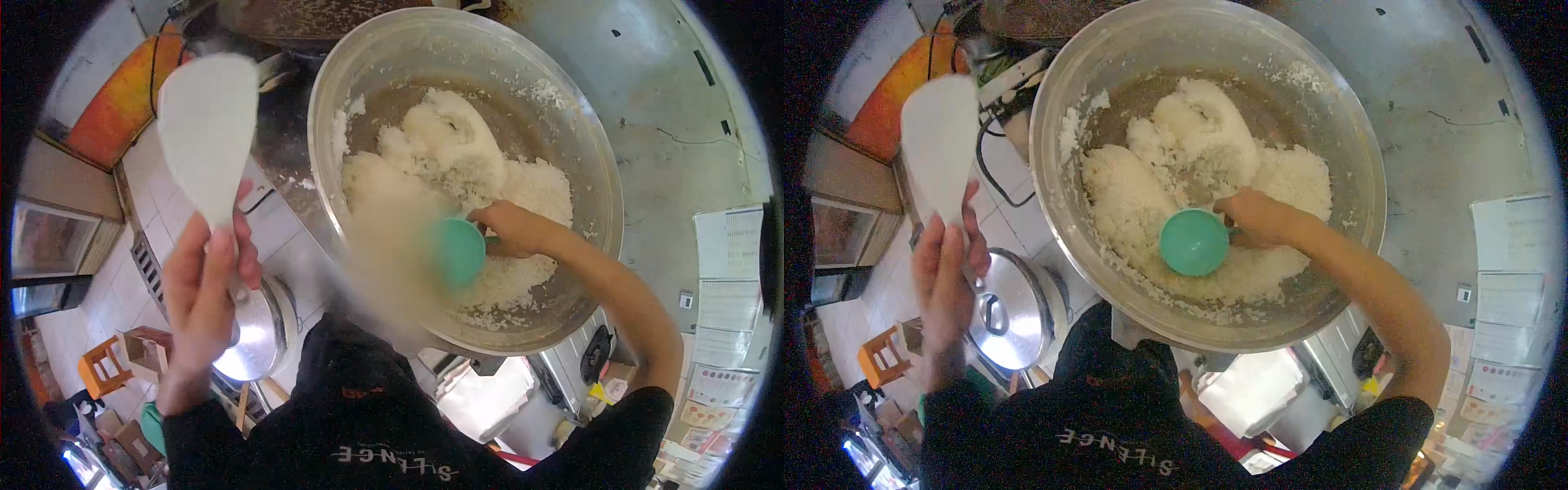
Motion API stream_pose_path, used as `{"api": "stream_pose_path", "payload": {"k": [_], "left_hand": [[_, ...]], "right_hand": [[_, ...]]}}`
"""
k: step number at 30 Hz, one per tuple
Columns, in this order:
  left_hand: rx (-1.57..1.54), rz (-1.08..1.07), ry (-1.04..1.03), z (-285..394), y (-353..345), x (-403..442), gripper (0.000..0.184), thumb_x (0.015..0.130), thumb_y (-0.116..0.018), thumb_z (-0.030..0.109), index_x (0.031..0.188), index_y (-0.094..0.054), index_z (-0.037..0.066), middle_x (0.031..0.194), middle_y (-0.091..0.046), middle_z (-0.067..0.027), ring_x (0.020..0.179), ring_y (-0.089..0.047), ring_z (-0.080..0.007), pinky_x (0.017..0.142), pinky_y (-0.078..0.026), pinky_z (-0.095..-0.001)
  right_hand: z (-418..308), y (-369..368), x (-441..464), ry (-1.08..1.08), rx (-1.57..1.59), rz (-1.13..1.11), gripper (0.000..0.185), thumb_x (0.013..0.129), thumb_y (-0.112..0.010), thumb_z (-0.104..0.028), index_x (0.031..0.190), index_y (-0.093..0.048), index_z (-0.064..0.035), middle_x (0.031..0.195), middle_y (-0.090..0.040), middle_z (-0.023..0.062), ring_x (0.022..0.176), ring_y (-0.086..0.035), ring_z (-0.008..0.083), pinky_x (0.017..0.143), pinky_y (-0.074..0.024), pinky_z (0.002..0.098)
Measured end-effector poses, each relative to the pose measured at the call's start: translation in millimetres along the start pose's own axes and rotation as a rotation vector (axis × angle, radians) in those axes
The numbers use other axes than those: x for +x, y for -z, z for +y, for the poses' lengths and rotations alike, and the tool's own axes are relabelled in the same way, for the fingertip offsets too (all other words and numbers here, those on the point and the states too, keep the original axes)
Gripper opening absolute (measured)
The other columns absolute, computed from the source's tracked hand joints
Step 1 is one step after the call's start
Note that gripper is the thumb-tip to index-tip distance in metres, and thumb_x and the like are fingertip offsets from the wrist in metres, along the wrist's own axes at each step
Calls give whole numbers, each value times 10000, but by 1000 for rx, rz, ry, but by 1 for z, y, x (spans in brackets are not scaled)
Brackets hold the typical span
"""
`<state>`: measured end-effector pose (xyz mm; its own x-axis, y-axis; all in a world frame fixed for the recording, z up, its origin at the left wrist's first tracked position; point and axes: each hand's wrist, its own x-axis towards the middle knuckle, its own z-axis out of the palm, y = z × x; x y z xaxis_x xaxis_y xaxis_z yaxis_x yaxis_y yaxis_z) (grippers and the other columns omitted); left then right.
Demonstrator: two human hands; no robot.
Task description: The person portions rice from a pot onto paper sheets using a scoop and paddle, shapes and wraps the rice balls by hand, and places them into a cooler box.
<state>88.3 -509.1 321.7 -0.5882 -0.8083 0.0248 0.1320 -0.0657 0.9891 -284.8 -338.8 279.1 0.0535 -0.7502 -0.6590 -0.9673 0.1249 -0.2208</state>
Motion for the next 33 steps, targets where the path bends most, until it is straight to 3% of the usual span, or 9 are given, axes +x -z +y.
{"api": "stream_pose_path", "payload": {"k": [5, 7, 9, 12, 16, 23, 26, 29, 33], "left_hand": [[22, 105, -44, -60, -13, -43, 380, 1062, -403, 218, 1306, -467, -66, 965, -610, -104, 778, -580, -130, 693, -482, -266], [-59, 144, 9, -71, -34, -58, 373, 1060, -393, 196, 1317, -446, -69, 1024, -615, -118, 830, -585, -134, 734, -490, -271], [-45, 129, 34, -83, -50, -70, 297, 1068, -308, 196, 1263, -370, -19, 1275, -562, -218, 1132, -621, -323, 956, -521, -434], [6, -15, 24, -99, -63, -89, 299, 1058, -257, 167, 1282, -330, -16, 1395, -463, -260, 1289, -506, -405, 1053, -454, -507], [-89, 148, -9, -106, -86, -97, 475, 1007, -321, 135, 1373, -332, -168, 1257, -534, -219, 1100, -547, -255, 955, -433, -331], [71, 5, -111, -103, -90, -91, 447, 1005, -300, 135, 1351, -320, -149, 1257, -517, -236, 1129, -538, -272, 981, -416, -341], [49, 147, -9, -94, -99, -96, 423, 1010, -302, 145, 1335, -328, -125, 1229, -524, -221, 1107, -538, -271, 971, -418, -343], [15, 138, 60, -95, -96, -96, 393, 1017, -312, 166, 1297, -363, -105, 1196, -530, -204, 1068, -541, -252, 950, -421, -341], [136, 148, -65, -107, -91, -92, 373, 1027, -325, 193, 1259, -388, -92, 1141, -546, -178, 993, -545, -214, 891, -429, -327]], "right_hand": [[-13, 25, -14, 207, 135, 112, 307, 816, -638, -65, 1089, -532, 26, 832, -667, 209, 878, -649, 393, 778, -495, 479], [-29, 44, -19, -99, 313, 148, 345, 865, -549, -44, 1176, -419, 27, 826, -657, 238, 798, -647, 437, 699, -491, 511], [-38, 46, -6, -175, 198, 267, 362, 875, -523, -42, 1201, -381, 26, 812, -648, 251, 774, -637, 461, 677, -487, 521], [-37, 27, 23, -222, 112, 371, 371, 884, -490, -41, 1218, -347, 34, 796, -634, 276, 760, -620, 495, 666, -479, 541], [-50, 42, 26, -227, 152, 130, 377, 868, -487, -34, 1202, -347, 70, 848, -624, 315, 827, -620, 503, 719, -475, 556], [-54, 30, 25, -108, 185, -166, 471, 855, -506, -74, 1276, -349, 68, 956, -615, 319, 938, -615, 485, 815, -493, 517], [-44, 23, 37, -88, 266, -350, 545, 867, -506, -126, 1369, -361, 27, 958, -635, 276, 831, -658, 398, 729, -532, 474], [-47, 34, 38, -129, 423, -469, 209, 835, -549, -109, 958, -509, 56, 629, -571, 112, 474, -583, 235, 443, -466, 418], [-32, 39, 48, -137, 718, -741, 88, 849, -519, -119, 878, -501, -37, 588, -428, -4, 431, -410, 134, 411, -385, 336]]}}
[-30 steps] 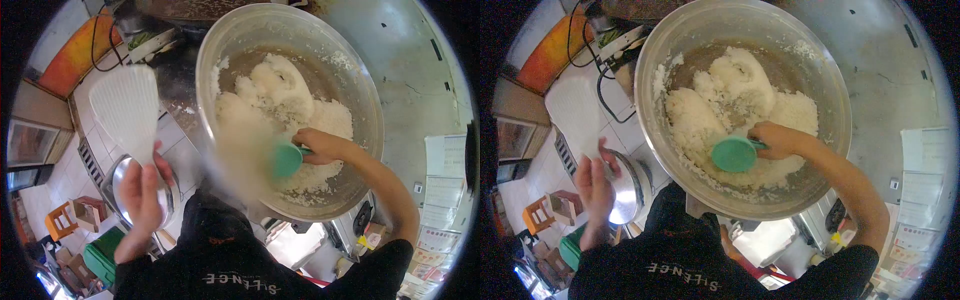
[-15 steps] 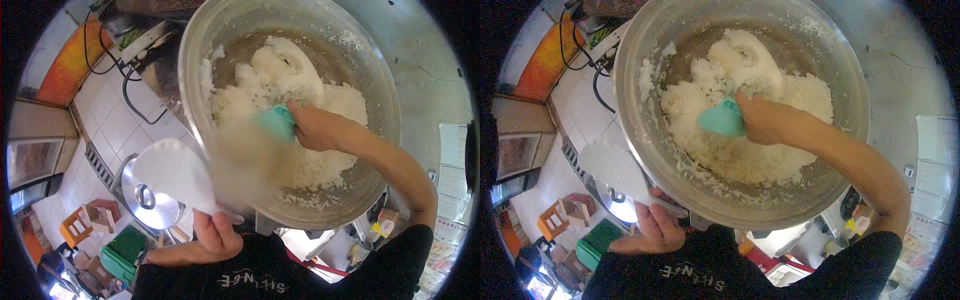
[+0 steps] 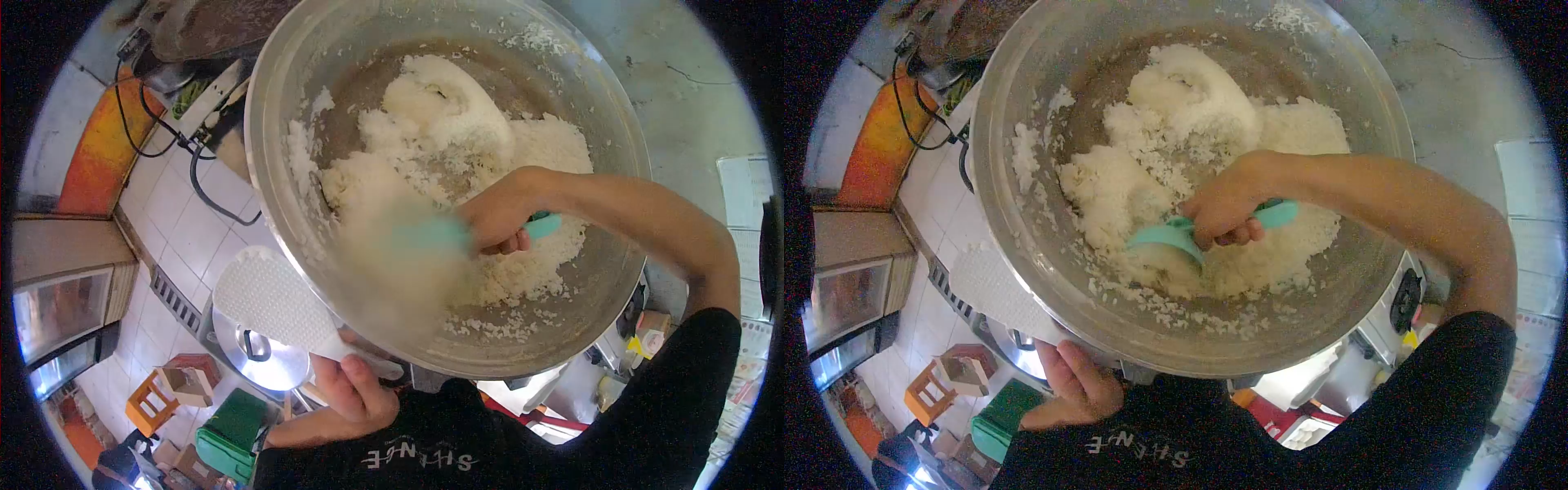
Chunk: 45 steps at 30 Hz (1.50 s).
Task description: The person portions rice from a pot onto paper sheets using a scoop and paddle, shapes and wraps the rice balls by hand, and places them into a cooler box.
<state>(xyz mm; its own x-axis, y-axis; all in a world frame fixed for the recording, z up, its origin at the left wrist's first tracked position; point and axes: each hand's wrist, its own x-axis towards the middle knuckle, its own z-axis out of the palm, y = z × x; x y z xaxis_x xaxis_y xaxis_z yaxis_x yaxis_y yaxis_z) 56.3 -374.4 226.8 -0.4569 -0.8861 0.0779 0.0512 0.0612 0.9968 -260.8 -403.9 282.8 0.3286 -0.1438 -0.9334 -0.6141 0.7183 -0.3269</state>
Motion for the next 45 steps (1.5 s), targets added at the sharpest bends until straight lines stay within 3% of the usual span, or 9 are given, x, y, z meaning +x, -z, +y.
{"api": "stream_pose_path", "payload": {"k": [5, 8, 13, 16, 20, 24, 30, 42, 45], "left_hand": [[27, -34, -16, 7, 5, 8, 345, 1026, -340, 181, 1243, -413, -76, 1047, -578, -132, 826, -541, -162, 739, -436, -269], [21, -35, 26, 14, 12, 11, 329, 1024, -349, 169, 1238, -425, -70, 1000, -592, -110, 748, -532, -136, 667, -433, -241], [-62, 19, 81, 50, 26, 48, 308, 1015, -388, 82, 1235, -516, -92, 938, -604, -126, 830, -578, -177, 705, -473, -261], [619, -93, -398, 84, 66, 97, 275, 1004, -505, 138, 1163, -619, -55, 966, -614, -77, 776, -576, -117, 693, -459, -246], [269, -217, -234, 155, 36, 149, 552, 1007, -485, 51, 1519, -294, -26, 895, -609, -45, 737, -482, -64, 685, -420, -210], [417, -414, -596, 163, -23, 199, 423, 1048, -415, 240, 1346, -491, -49, 1181, -640, -264, 1126, -609, -403, 996, -445, -408], [415, -638, -601, 152, -92, 166, 341, 1035, -406, 179, 1229, -598, -26, 992, -662, -287, 975, -658, -403, 864, -495, -421], [518, -474, -812, 147, -108, 125, 310, 1010, -449, 151, 1206, -623, -16, 894, -648, -310, 820, -651, -461, 752, -501, -483], [373, -459, -582, 174, -91, 122, 312, 1020, -436, 155, 1182, -635, -23, 879, -646, -307, 821, -656, -442, 741, -501, -463]], "right_hand": [[-10, 20, -43, -75, 166, -144, 69, 859, -507, -110, 923, -505, -84, 597, -378, -29, 449, -369, 93, 393, -336, 293], [-22, 19, -63, 31, 130, 384, 155, 873, -523, -100, 1025, -505, -124, 604, -370, -59, 441, -368, 52, 367, -285, 231], [-1, 7, -69, 181, 544, 265, 94, 890, -531, -89, 977, -509, -115, 599, -363, -58, 418, -334, 34, 337, -234, 216], [-1, -16, -92, 324, 775, 346, 57, 907, -535, -86, 943, -503, -117, 599, -357, -58, 411, -321, 20, 328, -219, 209], [-9, -57, -114, 486, 1070, 593, 125, 943, -517, -103, 847, -444, -133, 598, -347, -67, 400, -291, -2, 317, -218, 196], [-12, -91, -126, 667, 1309, 679, 234, 969, -483, -130, 757, -386, -150, 596, -338, -76, 400, -286, -6, 329, -238, 181], [-24, -125, -126, 789, 1250, 1118, 118, 927, -450, -53, 828, -387, -62, 644, -367, 12, 447, -344, 106, 418, -343, 292], [28, -102, -123, 1217, 1542, 730, 146, 929, -449, -38, 812, -385, -97, 628, -342, -43, 436, -307, 37, 351, -288, 196], [28, -117, -135, 1254, 1550, 621, 162, 934, -448, -35, 806, -379, -106, 621, -332, -51, 427, -296, 32, 344, -277, 191]]}}
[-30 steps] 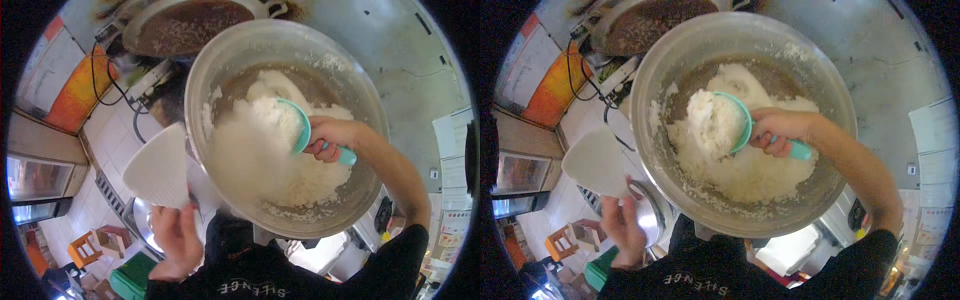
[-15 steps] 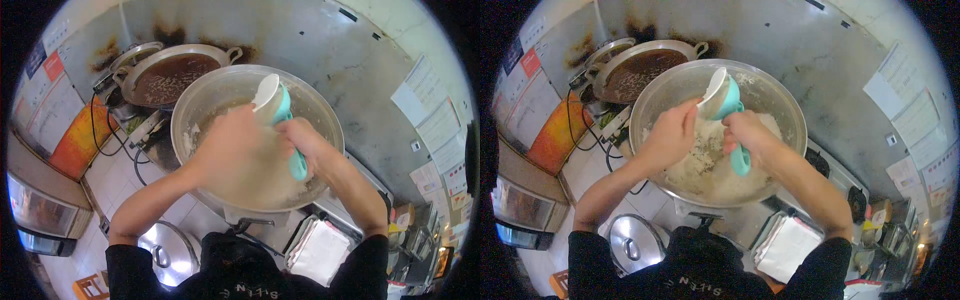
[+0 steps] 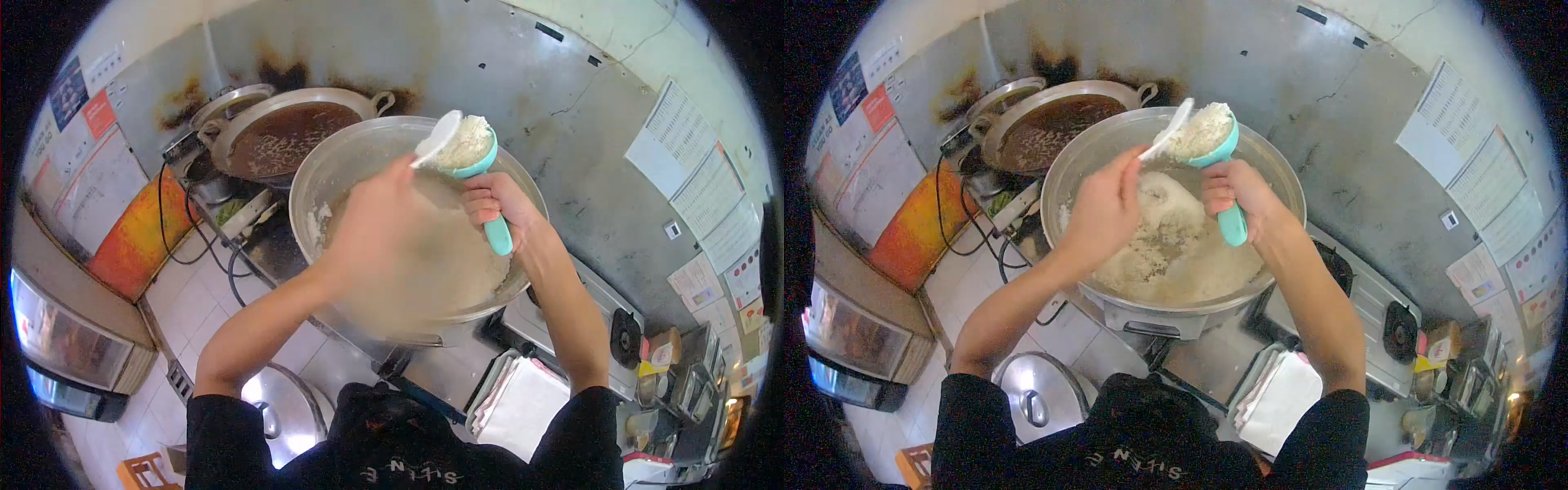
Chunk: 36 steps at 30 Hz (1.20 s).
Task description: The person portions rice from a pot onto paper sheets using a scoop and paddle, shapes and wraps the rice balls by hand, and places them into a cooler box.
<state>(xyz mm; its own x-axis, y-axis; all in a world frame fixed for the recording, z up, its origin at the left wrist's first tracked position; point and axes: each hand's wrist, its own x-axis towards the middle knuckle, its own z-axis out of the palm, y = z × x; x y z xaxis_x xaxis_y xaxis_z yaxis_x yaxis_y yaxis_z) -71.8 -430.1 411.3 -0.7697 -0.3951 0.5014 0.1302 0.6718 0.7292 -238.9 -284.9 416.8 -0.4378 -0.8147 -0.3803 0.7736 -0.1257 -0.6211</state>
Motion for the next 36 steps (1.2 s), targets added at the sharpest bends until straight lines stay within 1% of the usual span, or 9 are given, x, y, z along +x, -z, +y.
{"api": "stream_pose_path", "payload": {"k": [9, 11, 15, 19, 22, 24, 27, 32, 36], "left_hand": [[-291, -323, -116, -34, 8, 4, 307, 1018, -457, 163, 1191, -628, -25, 879, -658, -263, 794, -644, -394, 748, -497, -405], [-13, -264, -309, -38, 1, 1, 290, 1003, -478, 140, 1181, -632, -29, 887, -660, -269, 802, -651, -395, 743, -499, -415], [-83, -285, -252, -34, -6, 3, 278, 989, -490, 121, 1175, -634, -27, 905, -657, -289, 835, -652, -423, 752, -499, -454], [210, -288, -163, -16, -4, 25, 264, 988, -471, 130, 1110, -650, -20, 925, -641, -308, 895, -628, -468, 777, -486, -513], [236, -279, -144, -34, -7, 40, 271, 991, -459, 152, 1064, -654, -22, 917, -632, -318, 906, -620, -479, 789, -481, -530], [233, -257, -133, -48, -4, 43, 280, 993, -455, 165, 1044, -655, -24, 910, -630, -321, 906, -621, -480, 792, -480, -533], [404, -422, 19, -55, 12, 42, 294, 996, -448, 178, 1045, -654, -27, 907, -635, -318, 905, -623, -477, 806, -481, -535], [242, -400, -138, -45, 16, 2, 310, 1007, -423, 188, 1084, -649, -10, 952, -644, -308, 935, -623, -479, 841, -479, -537], [344, -276, -67, -53, 11, 28, 328, 1014, -409, 201, 1113, -636, -13, 990, -635, -325, 972, -611, -488, 877, -463, -550]], "right_hand": [[17, 17, -7, -67, -122, 14, 161, 937, -449, -37, 808, -383, -107, 602, -340, -46, 436, -299, 40, 353, -259, 205], [23, 5, -10, 7, -242, 103, 159, 935, -454, -37, 810, -381, -104, 598, -329, -46, 443, -300, 44, 361, -259, 210], [28, -1, -10, 99, -396, 180, 150, 929, -463, -36, 823, -376, -98, 607, -320, -44, 460, -301, 51, 382, -261, 222], [39, -4, -8, 66, -410, 157, 145, 930, -465, -38, 832, -373, -94, 622, -333, -39, 462, -303, 48, 377, -258, 213], [45, 2, -3, 29, -272, 161, 144, 934, -460, -28, 835, -375, -90, 626, -342, -39, 458, -298, 36, 366, -265, 193], [40, 21, 7, -146, 66, -45, 140, 947, -458, -32, 844, -380, -86, 623, -357, -40, 450, -318, 24, 351, -279, 174], [29, 29, 1, -99, 155, -24, 174, 957, -463, -42, 808, -390, -96, 612, -367, -40, 439, -342, 20, 339, -290, 173], [11, 19, -22, -52, 212, -43, 238, 988, -454, -81, 759, -395, -105, 598, -353, -53, 409, -323, 16, 325, -299, 178], [13, 19, -43, -46, 242, -163, 215, 1022, -424, -132, 815, -437, -75, 607, -345, -55, 387, -298, 14, 305, -296, 181]]}}
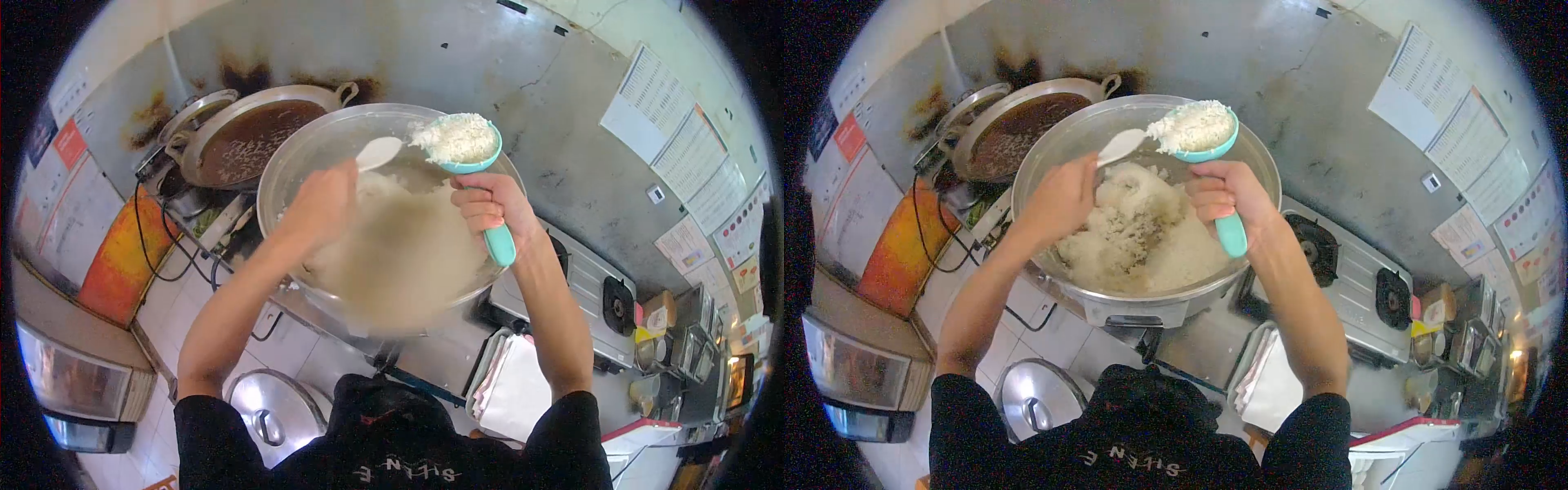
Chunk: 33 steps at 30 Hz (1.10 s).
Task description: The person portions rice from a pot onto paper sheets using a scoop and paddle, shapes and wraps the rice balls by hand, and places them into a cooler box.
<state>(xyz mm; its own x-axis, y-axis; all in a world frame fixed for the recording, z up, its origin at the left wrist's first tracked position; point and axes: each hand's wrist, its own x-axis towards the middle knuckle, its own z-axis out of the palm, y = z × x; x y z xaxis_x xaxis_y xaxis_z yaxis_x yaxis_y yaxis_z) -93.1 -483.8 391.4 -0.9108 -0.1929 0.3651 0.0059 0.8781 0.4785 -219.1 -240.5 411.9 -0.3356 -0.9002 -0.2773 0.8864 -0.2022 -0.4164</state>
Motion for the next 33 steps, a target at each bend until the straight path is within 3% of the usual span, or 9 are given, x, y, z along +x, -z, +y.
{"api": "stream_pose_path", "payload": {"k": [8, 9, 13, 15, 18, 20, 22, 27, 33], "left_hand": [[486, -301, 18, 4, 9, 21, 387, 1007, -465, 275, 1204, -601, -29, 1226, -596, -302, 1122, -573, -461, 981, -441, -509], [521, -145, -75, 15, 9, 12, 408, 997, -498, 281, 1239, -585, -35, 1272, -577, -292, 1156, -560, -449, 1013, -428, -485], [120, 101, -315, 109, 25, -47, 434, 915, -625, 170, 1289, -570, -44, 1207, -633, -247, 1063, -621, -385, 940, -480, -426], [-277, -123, -435, 133, 8, -77, 415, 846, -685, 91, 1245, -623, -3, 1049, -699, -173, 878, -668, -324, 785, -530, -395], [-778, -804, -560, 156, -77, -109, 244, 888, -638, 79, 1111, -677, -12, 764, -710, -97, 669, -668, -263, 702, -529, -350], [-760, -1013, -430, 169, -184, -142, 232, 886, -665, 105, 1088, -687, -5, 759, -708, -96, 670, -685, -254, 682, -537, -356], [-449, -1152, -372, 180, -287, -170, 315, 901, -672, 134, 1175, -644, -19, 956, -710, -166, 869, -703, -302, 797, -545, -379], [-377, -857, -479, 187, -428, -253, 1048, 805, -764, 443, 1516, -185, -65, 1591, -162, -268, 1490, -168, -380, 1204, -177, -503], [-179, -811, -543, 178, -460, -279, 1268, 671, -798, 568, 1535, -115, -59, 1625, -77, -232, 1516, -79, -347, 1198, -69, -581]], "right_hand": [[26, 29, -60, 56, 46, -103, 174, 1010, -433, -188, 1071, -527, -56, 621, -360, -55, 387, -291, 15, 286, -249, 176], [31, 53, -64, 31, 49, -398, 219, 1008, -423, -224, 1100, -525, -53, 640, -366, -48, 392, -301, 22, 289, -257, 185], [91, 71, -144, 249, 363, -383, 459, 964, -408, -348, 1271, -508, -21, 710, -439, 2, 419, -337, 45, 332, -324, 220], [118, 94, -177, 604, 668, 86, 613, 932, -424, -430, 1392, -454, -26, 710, -425, 2, 402, -301, 38, 328, -297, 203], [193, 210, -249, 912, 258, 894, 633, 933, -417, -486, 1355, -471, -16, 685, -390, -5, 394, -286, 44, 323, -281, 205], [218, 245, -293, 681, 414, 359, 565, 953, -413, -513, 1224, -525, -30, 660, -376, 1, 383, -280, 48, 312, -267, 214], [225, 251, -311, 708, 369, 512, 468, 991, -393, -480, 1111, -534, -50, 649, -374, 10, 385, -295, 55, 309, -264, 226], [250, 280, -340, 779, -120, 1223, 515, 1055, -345, -431, 1368, -439, -33, 654, -397, -19, 415, -337, 53, 349, -286, 219], [280, 352, -345, 728, -1269, 1648, 569, 993, -536, -133, 1515, -324, -55, 951, -673, 195, 610, -631, 264, 526, -507, 349]]}}
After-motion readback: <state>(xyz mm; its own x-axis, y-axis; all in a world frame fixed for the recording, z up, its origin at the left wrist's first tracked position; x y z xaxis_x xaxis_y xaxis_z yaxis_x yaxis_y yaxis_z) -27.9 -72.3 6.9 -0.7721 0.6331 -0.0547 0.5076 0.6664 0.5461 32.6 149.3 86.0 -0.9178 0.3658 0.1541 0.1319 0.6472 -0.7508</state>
